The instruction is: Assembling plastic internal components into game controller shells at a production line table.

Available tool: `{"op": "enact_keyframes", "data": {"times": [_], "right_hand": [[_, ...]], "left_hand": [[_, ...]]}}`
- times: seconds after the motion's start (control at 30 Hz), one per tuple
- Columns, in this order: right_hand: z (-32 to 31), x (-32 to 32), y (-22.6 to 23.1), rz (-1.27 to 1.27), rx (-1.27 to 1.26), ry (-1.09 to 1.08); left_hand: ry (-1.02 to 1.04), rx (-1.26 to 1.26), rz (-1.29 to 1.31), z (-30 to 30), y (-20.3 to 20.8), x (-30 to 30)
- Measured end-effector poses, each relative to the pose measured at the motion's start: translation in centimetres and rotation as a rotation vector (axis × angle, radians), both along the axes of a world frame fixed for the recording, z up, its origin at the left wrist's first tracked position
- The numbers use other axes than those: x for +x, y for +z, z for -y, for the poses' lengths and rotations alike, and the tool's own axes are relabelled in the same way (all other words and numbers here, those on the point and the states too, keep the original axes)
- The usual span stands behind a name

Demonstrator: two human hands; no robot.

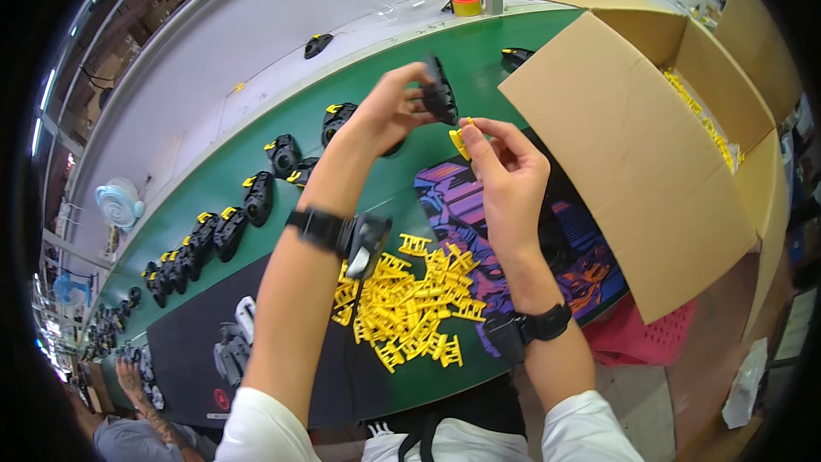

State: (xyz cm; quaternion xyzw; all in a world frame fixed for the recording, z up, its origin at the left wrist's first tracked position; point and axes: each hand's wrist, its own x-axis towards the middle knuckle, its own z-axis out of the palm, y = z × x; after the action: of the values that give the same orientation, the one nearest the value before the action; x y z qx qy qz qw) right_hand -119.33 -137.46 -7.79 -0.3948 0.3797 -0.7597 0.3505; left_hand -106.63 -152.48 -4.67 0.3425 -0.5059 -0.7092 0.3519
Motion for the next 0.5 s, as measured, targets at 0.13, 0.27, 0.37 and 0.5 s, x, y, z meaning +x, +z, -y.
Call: {"op": "enact_keyframes", "data": {"times": [0.13, 0.27, 0.37, 0.5], "right_hand": [[-0.4, -0.3, -0.2, 0.080, -0.044, 0.247], [-1.1, 0.9, -0.5, 0.057, 0.018, 0.509], [-2.2, 3.2, 0.2, -0.166, 0.024, 0.562], [-2.8, 5.0, -0.9, -0.453, 0.083, 0.515]], "left_hand": [[0.112, 0.153, -0.473, -8.2, -1.4, 5.1], [0.151, 0.014, -0.537, -15.8, -3.5, 10.6], [0.235, -0.081, -0.477, -18.9, -4.5, 11.6], [0.204, -0.256, -0.381, -19.8, -5.1, 11.5]]}}
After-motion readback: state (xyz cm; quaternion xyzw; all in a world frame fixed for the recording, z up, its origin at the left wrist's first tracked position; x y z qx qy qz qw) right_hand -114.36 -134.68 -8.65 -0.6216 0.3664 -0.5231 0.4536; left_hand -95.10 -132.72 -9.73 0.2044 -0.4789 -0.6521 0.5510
